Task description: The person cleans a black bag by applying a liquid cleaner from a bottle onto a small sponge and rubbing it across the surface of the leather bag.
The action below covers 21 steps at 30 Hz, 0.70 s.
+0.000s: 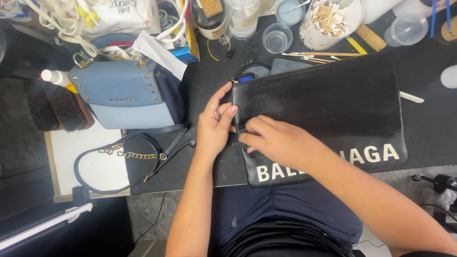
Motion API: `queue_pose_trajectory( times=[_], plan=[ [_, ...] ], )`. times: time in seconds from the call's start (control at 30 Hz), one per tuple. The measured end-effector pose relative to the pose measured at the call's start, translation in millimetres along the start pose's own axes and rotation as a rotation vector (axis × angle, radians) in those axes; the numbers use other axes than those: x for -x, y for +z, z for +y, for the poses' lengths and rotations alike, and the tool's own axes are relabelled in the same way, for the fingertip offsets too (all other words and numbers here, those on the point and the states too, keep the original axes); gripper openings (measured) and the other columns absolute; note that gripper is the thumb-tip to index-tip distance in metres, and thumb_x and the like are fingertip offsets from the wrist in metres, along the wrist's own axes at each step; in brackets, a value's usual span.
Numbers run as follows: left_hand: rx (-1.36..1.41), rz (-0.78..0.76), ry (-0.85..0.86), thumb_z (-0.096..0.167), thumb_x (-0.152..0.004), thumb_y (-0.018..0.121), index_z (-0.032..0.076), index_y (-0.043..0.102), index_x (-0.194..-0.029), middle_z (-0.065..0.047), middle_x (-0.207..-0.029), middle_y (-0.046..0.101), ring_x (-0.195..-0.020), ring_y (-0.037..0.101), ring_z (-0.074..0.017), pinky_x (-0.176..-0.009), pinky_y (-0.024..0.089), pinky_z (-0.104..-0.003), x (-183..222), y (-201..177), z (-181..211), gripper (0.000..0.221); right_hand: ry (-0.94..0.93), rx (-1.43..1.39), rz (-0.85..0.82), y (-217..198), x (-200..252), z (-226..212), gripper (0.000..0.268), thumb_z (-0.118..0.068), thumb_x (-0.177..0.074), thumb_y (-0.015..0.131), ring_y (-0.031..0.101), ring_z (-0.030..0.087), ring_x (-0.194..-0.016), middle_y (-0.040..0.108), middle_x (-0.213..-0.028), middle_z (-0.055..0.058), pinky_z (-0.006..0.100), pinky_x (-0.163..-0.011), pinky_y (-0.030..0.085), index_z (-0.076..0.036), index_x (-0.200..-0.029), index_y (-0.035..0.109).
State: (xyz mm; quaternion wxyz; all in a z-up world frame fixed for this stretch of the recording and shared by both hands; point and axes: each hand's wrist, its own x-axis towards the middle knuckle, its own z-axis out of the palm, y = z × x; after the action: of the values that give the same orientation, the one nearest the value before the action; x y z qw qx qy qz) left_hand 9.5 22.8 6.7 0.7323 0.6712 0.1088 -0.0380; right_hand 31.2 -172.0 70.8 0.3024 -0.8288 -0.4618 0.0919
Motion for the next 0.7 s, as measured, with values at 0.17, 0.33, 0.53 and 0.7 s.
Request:
queue_pose_trajectory(
  times=[0.17,0.33,0.53,0.7],
  plan=[
    [0.009,0.006,-0.022,0.009,-0.102,0.062,0.009,0.047,-0.154,-0.004,-0.102,0.077,-0.078,0.064,-0.0020,-0.058,0.052,-0.018,0.8,0.5,0.3,0.054,-0.084,0.026,-0.012,-9.9,3.5,9.9,0.025,-0.025,-0.081,0.077,0.061,0.022,-0.087,0.054,-0.088,0.005,0.037,-0.074,0.054,-0.009,-0.099,0.069],
    [0.050,-0.006,-0.031,0.007,-0.102,0.061,0.007,0.046,-0.154,-0.007,-0.106,0.077,-0.083,0.068,-0.0050,-0.060,0.054,-0.018,-0.3,0.3,-1.3,0.055,-0.007,0.200,0.046,-50.6,74.7,49.2,0.021,-0.022,-0.083,0.075,0.064,0.025,-0.093,0.064,-0.096,0.005,0.036,-0.079,0.055,-0.008,-0.097,0.071],
    [0.039,-0.002,-0.019,0.008,-0.102,0.060,0.005,0.044,-0.154,-0.009,-0.111,0.077,-0.087,0.070,-0.0071,-0.061,0.056,-0.019,-0.7,0.3,-3.1,0.055,0.465,0.270,0.068,-87.9,140.8,72.1,0.025,-0.022,-0.082,0.075,0.067,0.025,-0.096,0.069,-0.104,0.007,0.036,-0.084,0.055,-0.009,-0.103,0.075],
    [0.036,-0.005,-0.019,0.009,-0.102,0.060,0.005,0.044,-0.154,-0.009,-0.112,0.077,-0.088,0.070,-0.0073,-0.062,0.055,-0.020,0.1,-1.1,-3.2,0.055,0.205,0.175,0.164,-57.8,94.8,58.3,0.031,-0.026,-0.081,0.077,0.066,0.029,-0.098,0.067,-0.104,0.010,0.038,-0.086,0.055,-0.007,-0.105,0.073]
  ],
)
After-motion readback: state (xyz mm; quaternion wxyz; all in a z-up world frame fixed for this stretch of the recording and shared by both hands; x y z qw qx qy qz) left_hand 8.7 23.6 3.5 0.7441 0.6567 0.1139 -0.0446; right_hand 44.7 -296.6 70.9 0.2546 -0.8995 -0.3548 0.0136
